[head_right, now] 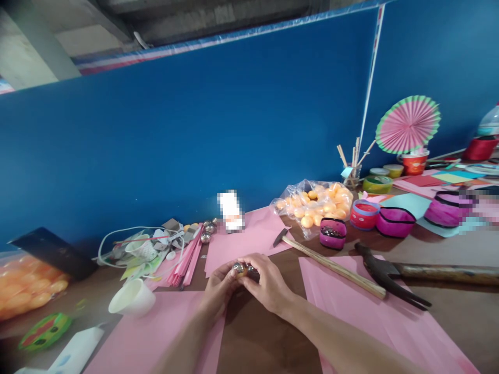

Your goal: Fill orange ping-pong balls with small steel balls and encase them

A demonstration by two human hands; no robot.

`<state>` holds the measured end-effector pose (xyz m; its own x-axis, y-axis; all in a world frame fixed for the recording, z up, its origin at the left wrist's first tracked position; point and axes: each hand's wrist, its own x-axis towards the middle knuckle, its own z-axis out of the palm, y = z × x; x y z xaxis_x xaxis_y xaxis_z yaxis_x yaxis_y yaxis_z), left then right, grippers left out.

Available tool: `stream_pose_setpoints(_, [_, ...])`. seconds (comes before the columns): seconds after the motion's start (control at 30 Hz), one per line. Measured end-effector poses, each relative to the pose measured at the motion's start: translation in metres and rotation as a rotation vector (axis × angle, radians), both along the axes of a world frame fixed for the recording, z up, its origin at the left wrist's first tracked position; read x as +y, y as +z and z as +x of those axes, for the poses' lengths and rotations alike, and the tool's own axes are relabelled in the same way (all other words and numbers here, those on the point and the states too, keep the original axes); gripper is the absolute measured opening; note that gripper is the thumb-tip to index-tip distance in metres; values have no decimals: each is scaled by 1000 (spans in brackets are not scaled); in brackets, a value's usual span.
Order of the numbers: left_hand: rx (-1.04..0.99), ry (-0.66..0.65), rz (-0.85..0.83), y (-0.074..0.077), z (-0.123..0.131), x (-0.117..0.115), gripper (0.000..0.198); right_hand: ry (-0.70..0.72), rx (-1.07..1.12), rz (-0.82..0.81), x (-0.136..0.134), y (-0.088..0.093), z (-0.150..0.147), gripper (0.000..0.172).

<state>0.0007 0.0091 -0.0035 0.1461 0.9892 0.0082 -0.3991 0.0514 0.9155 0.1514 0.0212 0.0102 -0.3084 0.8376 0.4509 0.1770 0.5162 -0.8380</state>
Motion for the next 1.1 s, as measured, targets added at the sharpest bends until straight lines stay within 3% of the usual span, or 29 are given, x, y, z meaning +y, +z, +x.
stream_pose_setpoints(0.23, [-6, 28, -23, -3, -1, 0, 38, -20, 24, -104, 0, -2, -1, 30])
stream_pose_setpoints(0.4, [-36, 19, -6, 1, 0, -3, 40, -50, -19, -17, 2, -3, 0, 27])
stream_pose_setpoints(0.67, [15, 20, 25, -4, -1, 0, 43, -31, -28, 152, 2, -3, 0, 38])
stream_pose_setpoints(0.87, [24, 52, -1, 2, 1, -2, 43, -22, -51, 138, 1, -4, -1, 43])
stream_pose_setpoints(1.1, [6, -9, -8, 3, -1, -4, 49, -60, -96, 99, 0, -1, 1, 27])
